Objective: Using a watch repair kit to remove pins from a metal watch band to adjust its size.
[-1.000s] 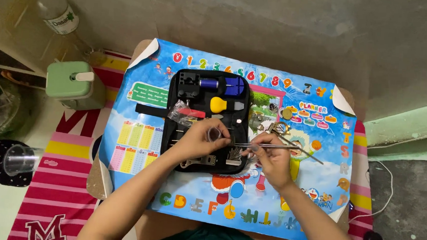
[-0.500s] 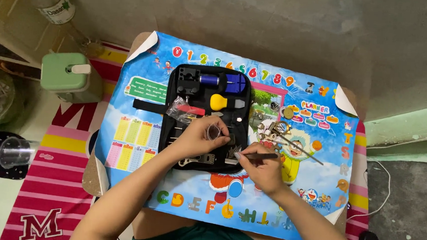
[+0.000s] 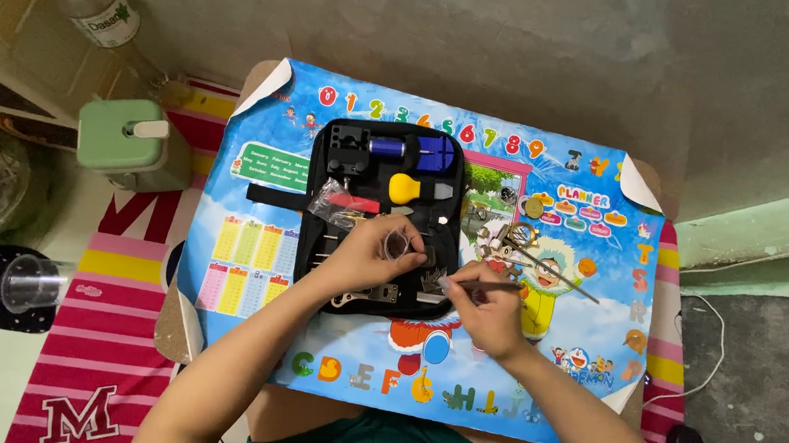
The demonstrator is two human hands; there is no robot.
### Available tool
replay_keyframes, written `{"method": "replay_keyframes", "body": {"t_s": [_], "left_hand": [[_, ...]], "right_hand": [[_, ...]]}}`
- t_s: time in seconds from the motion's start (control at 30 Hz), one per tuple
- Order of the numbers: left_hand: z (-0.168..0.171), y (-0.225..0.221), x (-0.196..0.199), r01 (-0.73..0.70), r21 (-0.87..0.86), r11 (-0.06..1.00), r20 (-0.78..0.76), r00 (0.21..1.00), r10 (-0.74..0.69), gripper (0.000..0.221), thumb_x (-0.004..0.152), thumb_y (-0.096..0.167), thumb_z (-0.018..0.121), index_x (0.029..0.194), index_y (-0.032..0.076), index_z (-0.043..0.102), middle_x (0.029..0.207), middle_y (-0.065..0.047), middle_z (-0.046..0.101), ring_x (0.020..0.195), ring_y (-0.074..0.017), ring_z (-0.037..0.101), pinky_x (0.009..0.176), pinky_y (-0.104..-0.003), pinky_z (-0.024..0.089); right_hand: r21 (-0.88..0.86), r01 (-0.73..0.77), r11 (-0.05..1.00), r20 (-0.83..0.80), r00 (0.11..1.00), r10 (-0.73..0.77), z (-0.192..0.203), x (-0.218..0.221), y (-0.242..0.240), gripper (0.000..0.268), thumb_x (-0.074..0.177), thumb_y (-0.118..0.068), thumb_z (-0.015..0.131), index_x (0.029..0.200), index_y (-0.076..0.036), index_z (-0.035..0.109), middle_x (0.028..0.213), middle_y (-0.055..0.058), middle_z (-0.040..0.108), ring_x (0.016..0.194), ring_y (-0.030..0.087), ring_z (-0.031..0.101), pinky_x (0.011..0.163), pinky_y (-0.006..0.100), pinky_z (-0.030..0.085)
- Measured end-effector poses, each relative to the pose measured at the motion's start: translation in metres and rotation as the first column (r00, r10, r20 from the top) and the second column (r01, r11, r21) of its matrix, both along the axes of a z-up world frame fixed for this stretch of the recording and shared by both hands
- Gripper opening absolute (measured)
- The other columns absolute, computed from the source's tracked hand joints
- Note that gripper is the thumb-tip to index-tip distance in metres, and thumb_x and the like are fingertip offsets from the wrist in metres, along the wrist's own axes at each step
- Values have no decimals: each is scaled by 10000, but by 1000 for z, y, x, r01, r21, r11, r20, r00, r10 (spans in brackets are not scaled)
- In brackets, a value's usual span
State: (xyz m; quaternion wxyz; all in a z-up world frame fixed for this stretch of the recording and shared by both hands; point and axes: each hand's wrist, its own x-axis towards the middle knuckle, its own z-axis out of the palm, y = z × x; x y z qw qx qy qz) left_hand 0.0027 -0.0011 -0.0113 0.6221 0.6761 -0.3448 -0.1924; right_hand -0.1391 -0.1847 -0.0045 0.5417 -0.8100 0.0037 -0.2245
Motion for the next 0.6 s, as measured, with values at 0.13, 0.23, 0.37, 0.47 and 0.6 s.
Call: {"method": "replay_keyframes", "body": {"t_s": [0.13,0.23,0.37,0.47,0.6], "left_hand": [[4,0,-1,18,-13,1000,26,1000,-17,129,776,105,820,885,93,752,753,-119,667,758,-284,669,713,-363,521],[7,1,-4,58,1,998,94,994,-58,123,752,98,823,853,93,753,778,-129,683,777,-336,683,732,-398,527],[23,2,-6,82,74,994,185,978,-95,129,745,131,820,838,105,735,788,-125,681,794,-359,676,717,-425,533],[21,2,-5,82,93,992,220,970,-101,121,761,163,811,829,118,722,795,-114,677,817,-351,671,727,-426,532],[20,3,-4,83,76,994,182,979,-96,124,749,125,799,844,98,724,805,-119,686,838,-361,678,750,-427,536]], "right_hand": [[381,-94,920,88,994,65,-10,1,-8,67,925,15,693,876,6,650,716,159,685,613,179,650,525,254,502],[559,-147,816,177,983,56,-7,1,-8,90,917,54,680,880,-4,623,757,183,681,644,204,666,522,240,499],[594,-199,780,219,972,82,-10,8,3,85,904,49,703,873,24,628,771,245,699,636,263,707,509,262,537],[544,-171,821,177,980,86,-9,14,9,68,902,66,717,903,28,661,786,228,727,575,182,671,475,254,543],[597,-128,792,143,988,52,-9,13,-2,74,920,29,700,956,30,635,815,245,713,660,258,724,517,279,585]]}}
